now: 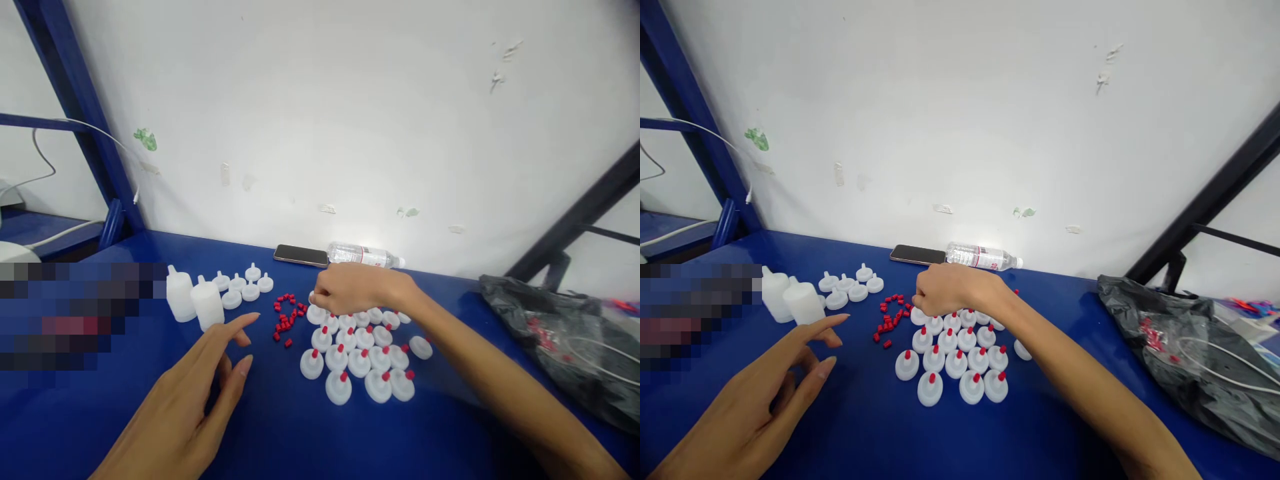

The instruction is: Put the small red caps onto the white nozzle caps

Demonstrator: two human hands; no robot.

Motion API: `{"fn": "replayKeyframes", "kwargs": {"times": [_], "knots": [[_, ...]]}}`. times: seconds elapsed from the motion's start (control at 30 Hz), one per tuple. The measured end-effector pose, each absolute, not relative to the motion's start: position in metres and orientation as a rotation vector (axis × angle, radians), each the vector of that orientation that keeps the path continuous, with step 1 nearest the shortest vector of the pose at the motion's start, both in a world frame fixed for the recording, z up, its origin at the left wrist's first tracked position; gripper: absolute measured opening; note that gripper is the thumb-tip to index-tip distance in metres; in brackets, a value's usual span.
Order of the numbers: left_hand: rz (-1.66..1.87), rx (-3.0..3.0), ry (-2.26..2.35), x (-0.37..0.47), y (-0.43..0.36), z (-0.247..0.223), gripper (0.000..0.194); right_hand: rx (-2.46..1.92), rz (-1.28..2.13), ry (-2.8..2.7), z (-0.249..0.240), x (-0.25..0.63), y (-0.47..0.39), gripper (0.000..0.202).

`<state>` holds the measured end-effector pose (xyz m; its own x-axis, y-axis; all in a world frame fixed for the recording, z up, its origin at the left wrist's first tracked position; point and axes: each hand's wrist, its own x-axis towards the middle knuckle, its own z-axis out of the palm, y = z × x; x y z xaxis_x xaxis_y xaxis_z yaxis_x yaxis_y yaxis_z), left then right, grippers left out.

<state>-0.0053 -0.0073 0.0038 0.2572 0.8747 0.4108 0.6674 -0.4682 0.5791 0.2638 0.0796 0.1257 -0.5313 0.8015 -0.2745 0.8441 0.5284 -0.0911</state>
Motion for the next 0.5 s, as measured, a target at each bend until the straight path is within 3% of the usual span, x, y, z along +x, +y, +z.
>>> {"fn": "replayKeyframes", "kwargs": {"times": [0.5], "knots": [[0.999,2.323,1.409,-0.0027,-0.0085,0.0043,0.046,1.434,-0.296,2.462,0.1215,0.2611,0.0842,0.044]]}}
